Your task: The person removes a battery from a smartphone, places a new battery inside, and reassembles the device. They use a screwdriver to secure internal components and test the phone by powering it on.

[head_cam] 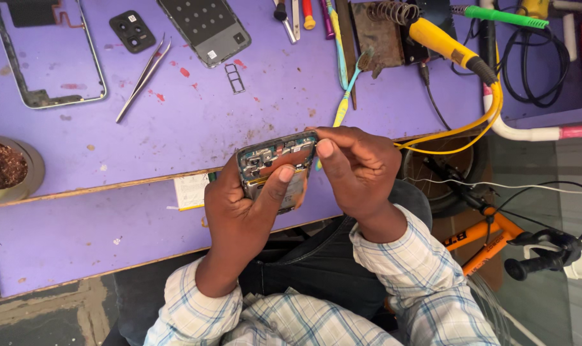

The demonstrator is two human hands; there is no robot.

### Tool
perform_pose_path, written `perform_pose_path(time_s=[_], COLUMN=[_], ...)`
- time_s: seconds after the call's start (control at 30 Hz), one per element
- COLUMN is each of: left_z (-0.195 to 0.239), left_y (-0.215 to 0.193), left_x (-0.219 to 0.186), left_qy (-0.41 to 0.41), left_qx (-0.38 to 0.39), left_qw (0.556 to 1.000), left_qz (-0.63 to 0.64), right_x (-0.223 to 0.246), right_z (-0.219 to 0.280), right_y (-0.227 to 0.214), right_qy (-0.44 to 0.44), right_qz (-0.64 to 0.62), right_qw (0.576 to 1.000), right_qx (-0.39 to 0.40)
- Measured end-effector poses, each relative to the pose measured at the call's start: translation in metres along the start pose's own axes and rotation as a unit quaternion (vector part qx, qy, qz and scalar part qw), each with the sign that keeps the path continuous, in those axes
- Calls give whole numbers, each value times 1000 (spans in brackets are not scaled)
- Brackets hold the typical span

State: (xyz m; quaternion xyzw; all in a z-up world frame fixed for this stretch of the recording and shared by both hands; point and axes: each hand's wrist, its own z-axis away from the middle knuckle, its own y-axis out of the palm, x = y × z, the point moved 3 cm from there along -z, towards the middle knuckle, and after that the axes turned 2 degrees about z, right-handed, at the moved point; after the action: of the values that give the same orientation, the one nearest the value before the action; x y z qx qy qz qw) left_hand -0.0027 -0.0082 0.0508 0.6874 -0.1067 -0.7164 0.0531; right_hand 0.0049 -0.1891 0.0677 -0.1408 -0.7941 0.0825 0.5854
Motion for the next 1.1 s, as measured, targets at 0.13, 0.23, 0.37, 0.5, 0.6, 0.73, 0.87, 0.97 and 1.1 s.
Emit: perform_pose_path(time_s=[0.13, 0.23, 0.37, 0.5, 0.6, 0.73, 0.87, 0.97, 1.1], left_z=[0, 0, 2, 2, 1, 1, 1, 2, 2], left_y=[0, 0, 2, 1, 2, 3, 4, 4, 4], left_x=[0, 1, 2, 0, -2, -2, -2, -2, -1], left_qy=[30, 36, 31, 50, 58, 50, 47, 58, 60], left_qx=[-4, -5, -9, -16, -18, -14, -13, -14, -19], left_qw=[999, 999, 999, 998, 997, 998, 999, 998, 997], left_qz=[-25, -24, -19, -41, -50, -36, -22, -33, -39], right_x=[6, 7, 5, 4, 6, 7, 8, 8, 9], right_z=[0, 0, 2, 2, 1, 0, -1, 0, 0], right_y=[0, 1, 3, 2, 2, 2, 2, 3, 3], right_qy=[-55, -66, -30, -29, -64, -54, -54, -51, -53], right_qz=[59, 65, 82, 81, 75, 102, 90, 85, 75], right_qw=[997, 996, 996, 996, 995, 993, 994, 995, 996], right_qx=[9, 5, -19, -22, -10, -15, -16, -16, -13])
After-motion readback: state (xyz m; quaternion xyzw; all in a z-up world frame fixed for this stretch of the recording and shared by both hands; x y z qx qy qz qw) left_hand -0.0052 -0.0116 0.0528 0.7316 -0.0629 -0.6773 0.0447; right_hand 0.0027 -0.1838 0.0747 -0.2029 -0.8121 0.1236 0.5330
